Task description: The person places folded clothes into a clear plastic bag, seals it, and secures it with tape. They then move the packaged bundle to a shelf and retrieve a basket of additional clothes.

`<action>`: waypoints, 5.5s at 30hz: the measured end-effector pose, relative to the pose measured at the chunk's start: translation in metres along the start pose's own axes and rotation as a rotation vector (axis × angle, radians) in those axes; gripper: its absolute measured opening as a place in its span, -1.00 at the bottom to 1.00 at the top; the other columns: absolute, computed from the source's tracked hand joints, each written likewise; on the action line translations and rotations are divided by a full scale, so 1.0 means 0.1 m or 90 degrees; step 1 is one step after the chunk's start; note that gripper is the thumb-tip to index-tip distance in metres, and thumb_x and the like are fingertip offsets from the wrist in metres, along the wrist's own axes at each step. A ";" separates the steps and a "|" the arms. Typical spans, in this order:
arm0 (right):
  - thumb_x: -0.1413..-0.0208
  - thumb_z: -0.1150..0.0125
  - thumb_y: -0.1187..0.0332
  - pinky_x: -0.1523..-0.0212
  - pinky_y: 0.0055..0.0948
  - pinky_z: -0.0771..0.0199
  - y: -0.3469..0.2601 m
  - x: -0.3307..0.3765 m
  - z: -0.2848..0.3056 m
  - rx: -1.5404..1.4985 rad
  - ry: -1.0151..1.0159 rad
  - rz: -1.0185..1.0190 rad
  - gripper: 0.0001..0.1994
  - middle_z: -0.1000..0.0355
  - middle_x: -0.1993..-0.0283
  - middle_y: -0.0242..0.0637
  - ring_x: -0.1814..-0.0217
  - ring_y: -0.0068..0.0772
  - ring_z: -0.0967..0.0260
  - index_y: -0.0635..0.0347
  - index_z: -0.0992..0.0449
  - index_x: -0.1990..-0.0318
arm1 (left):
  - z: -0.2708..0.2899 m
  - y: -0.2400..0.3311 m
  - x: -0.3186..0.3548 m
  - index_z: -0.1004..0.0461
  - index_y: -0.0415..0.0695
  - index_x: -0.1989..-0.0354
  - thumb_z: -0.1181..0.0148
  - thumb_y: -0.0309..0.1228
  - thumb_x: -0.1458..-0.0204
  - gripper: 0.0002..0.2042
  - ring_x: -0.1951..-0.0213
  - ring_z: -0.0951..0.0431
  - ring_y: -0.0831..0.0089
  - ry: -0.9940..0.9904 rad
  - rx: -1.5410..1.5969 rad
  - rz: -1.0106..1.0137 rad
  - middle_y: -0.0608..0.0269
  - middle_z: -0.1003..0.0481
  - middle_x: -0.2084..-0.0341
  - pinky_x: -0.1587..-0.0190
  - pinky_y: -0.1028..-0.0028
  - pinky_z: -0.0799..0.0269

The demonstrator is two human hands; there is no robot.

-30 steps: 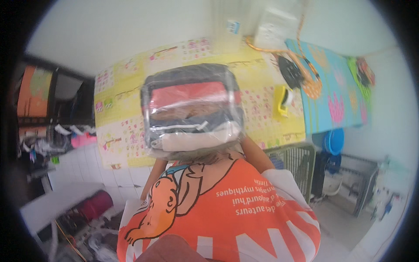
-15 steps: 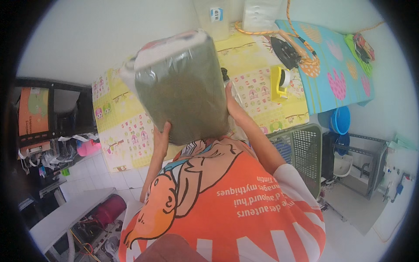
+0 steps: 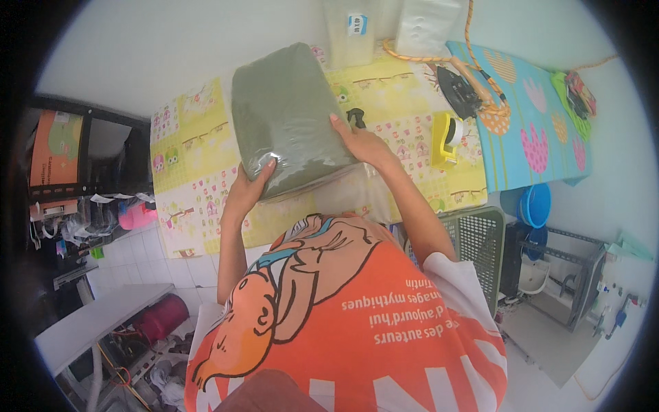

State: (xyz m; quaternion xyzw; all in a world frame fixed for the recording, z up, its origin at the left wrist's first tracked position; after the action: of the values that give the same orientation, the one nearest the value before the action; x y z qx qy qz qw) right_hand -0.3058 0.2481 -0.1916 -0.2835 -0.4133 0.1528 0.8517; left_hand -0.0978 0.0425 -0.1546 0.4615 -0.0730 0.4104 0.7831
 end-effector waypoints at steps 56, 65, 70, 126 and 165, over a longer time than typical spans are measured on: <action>-0.12 0.07 -0.39 -0.30 -0.17 -0.19 -0.85 -0.70 -2.32 -0.572 -0.360 0.000 -0.12 -0.26 -0.34 -0.10 -0.35 -0.18 -0.23 0.13 -0.18 -0.38 | 1.17 -2.63 -0.50 -0.51 -0.09 -0.01 0.02 0.04 -0.25 -0.55 0.39 -0.60 0.36 0.122 0.910 -0.087 0.21 -0.59 0.34 0.32 0.35 -0.57; -0.03 -0.15 -0.34 -0.21 -0.30 -0.30 -0.83 -0.07 -0.56 -0.145 0.002 0.147 -0.05 -0.40 -0.19 0.07 -0.19 -0.13 -0.40 0.43 -0.30 -0.28 | -0.49 -2.49 -1.06 -0.50 -0.16 -0.03 -0.10 -0.18 -0.17 -0.63 0.31 -0.61 0.23 0.004 1.033 0.032 0.11 -0.60 0.32 0.22 0.31 -0.55; 0.04 -0.20 -0.36 -0.14 -0.19 -0.40 -0.65 0.20 -0.51 -0.128 0.097 0.145 -0.05 -0.44 -0.09 0.19 -0.14 0.01 -0.45 0.37 -0.31 -0.26 | 0.48 -2.15 -1.00 -0.44 -0.35 -0.05 -0.13 -0.34 -0.11 -0.61 -0.03 -0.52 0.08 0.271 -0.023 0.116 -0.07 -0.53 0.03 -0.07 0.25 -0.43; 0.04 -0.44 0.35 -0.18 -0.40 -0.24 4.13 1.36 0.52 -0.399 0.252 0.053 -0.84 -0.33 -0.06 -0.35 -0.16 -0.38 -0.27 0.19 -0.64 0.31 | -0.39 0.78 0.05 -0.10 0.39 -0.43 0.10 0.28 -0.15 -0.33 -0.48 0.20 0.03 0.324 -0.605 -0.327 0.38 0.11 -0.49 -0.24 -0.49 0.31; 0.04 -0.27 0.42 0.16 -0.11 -0.41 0.17 1.85 0.55 0.232 0.028 0.490 -0.88 -0.49 0.31 -0.08 0.20 0.04 -0.44 0.22 -0.57 0.33 | -1.40 1.78 1.14 -0.27 0.10 -0.33 -0.43 -0.06 0.13 -0.22 -0.39 -0.12 0.14 -0.210 -0.218 -0.771 0.29 -0.29 -0.30 -0.39 -0.19 0.33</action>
State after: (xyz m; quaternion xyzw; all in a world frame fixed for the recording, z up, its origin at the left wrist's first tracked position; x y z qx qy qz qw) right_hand -0.2363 0.3726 -0.0606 -0.2652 -0.2255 0.5241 0.7773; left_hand -0.1864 0.2598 -0.0591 0.3463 0.0161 -0.1978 0.9169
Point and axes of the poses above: each hand's wrist, its own x-axis away from the middle knuckle, its own z-axis out of the back of the hand, y = z × x, the point moved 9 cm from there along -x, towards the middle knuckle
